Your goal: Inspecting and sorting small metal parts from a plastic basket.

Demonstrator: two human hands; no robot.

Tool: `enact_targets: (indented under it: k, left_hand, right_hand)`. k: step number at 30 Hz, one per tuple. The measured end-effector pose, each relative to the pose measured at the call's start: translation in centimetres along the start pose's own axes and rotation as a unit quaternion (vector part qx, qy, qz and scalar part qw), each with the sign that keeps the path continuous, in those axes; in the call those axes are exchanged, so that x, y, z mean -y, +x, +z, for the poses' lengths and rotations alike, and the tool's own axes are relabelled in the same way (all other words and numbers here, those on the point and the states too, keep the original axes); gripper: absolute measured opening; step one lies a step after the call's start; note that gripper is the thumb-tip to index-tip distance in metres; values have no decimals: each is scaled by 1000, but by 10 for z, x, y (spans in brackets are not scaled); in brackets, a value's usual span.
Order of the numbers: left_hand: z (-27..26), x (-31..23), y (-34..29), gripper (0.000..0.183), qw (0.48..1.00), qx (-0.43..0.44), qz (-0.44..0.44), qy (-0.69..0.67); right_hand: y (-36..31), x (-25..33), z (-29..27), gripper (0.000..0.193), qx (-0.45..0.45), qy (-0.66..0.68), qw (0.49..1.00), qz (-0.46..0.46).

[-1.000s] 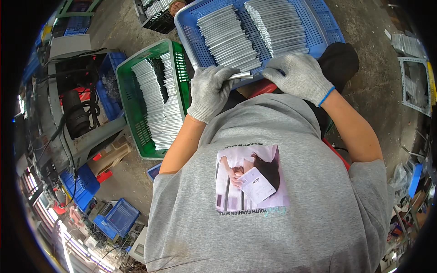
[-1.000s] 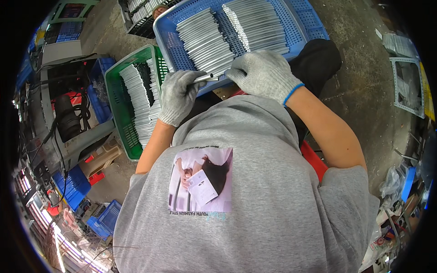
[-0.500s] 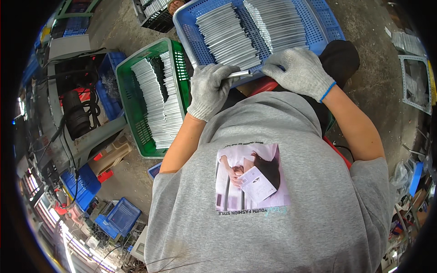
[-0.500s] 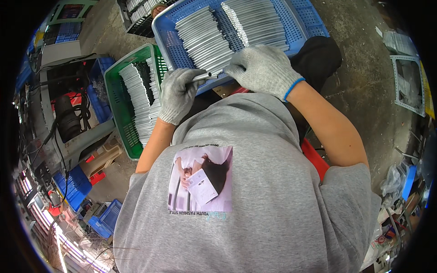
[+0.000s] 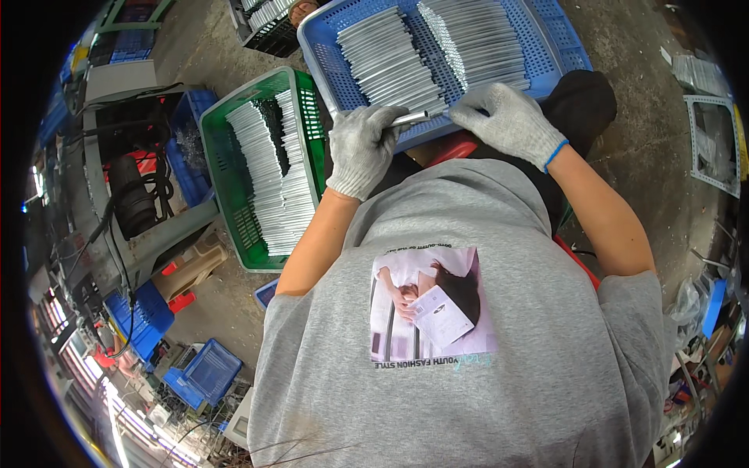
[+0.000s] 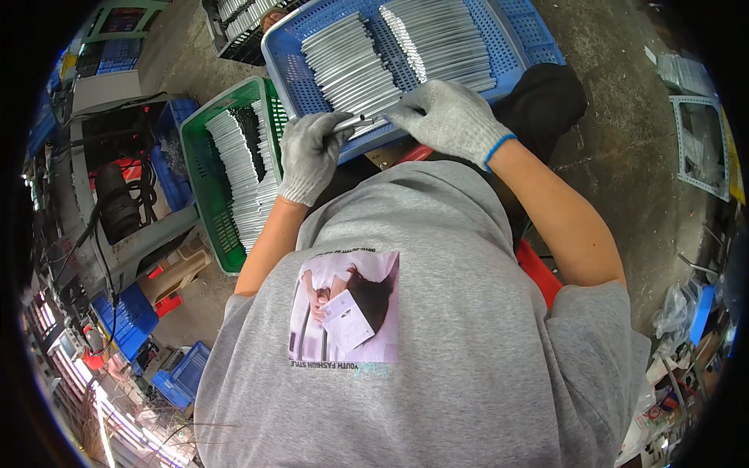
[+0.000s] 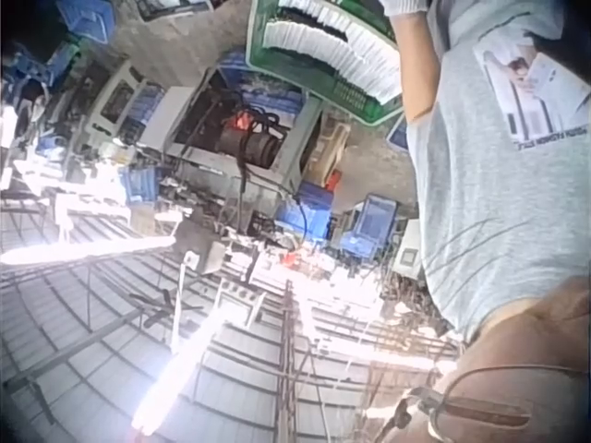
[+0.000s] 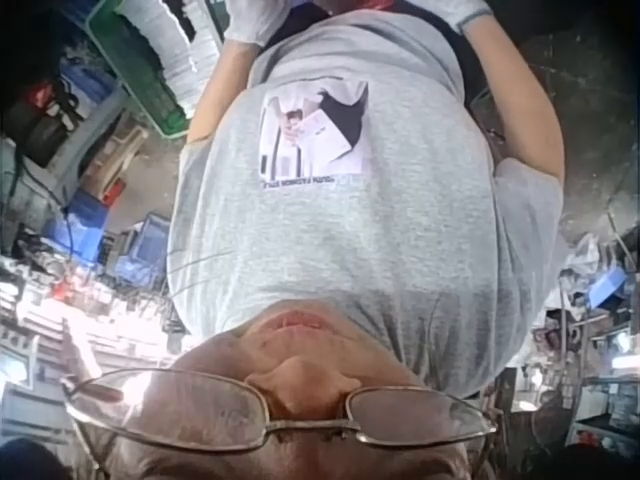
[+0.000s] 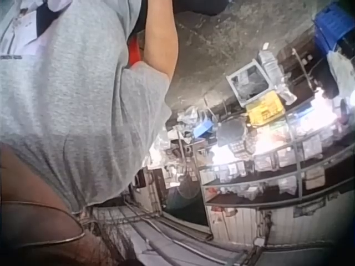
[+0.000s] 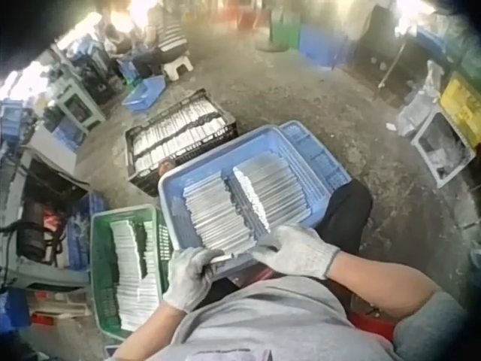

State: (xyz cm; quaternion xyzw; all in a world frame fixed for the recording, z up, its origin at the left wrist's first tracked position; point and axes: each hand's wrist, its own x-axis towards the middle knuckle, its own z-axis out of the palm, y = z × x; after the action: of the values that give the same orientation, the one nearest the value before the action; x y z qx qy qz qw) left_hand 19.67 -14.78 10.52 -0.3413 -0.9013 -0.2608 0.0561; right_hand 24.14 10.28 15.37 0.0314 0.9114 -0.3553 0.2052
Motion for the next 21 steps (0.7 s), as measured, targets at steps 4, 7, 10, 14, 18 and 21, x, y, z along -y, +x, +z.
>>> enact_targets:
  k: [4, 7, 10, 14, 18, 21]
  left_hand:
    - [22, 9, 8, 22, 988, 88, -111, -54]
    - [42, 15, 16, 26, 978, 147, -140, -36]
    - [56, 20, 22, 30, 972, 179, -152, -9]
    - [55, 22, 26, 31, 966, 205, -157, 11]
    - [31, 17, 19, 28, 968, 198, -150, -45]
    - [15, 13, 14, 24, 970, 150, -124, -147]
  right_hand:
    - [3, -14, 3, 39, -67, -39, 997, 15]
    - [0, -23, 4, 38, -92, -45, 995, 14]
    - [-3, -28, 2, 38, -86, -63, 994, 10]
    - [-8, -28, 0, 38, -83, -73, 994, 9]
    - [-10, -24, -1, 36, -75, -82, 994, -4]
    - [-13, -18, 1, 38, -84, -90, 992, -41]
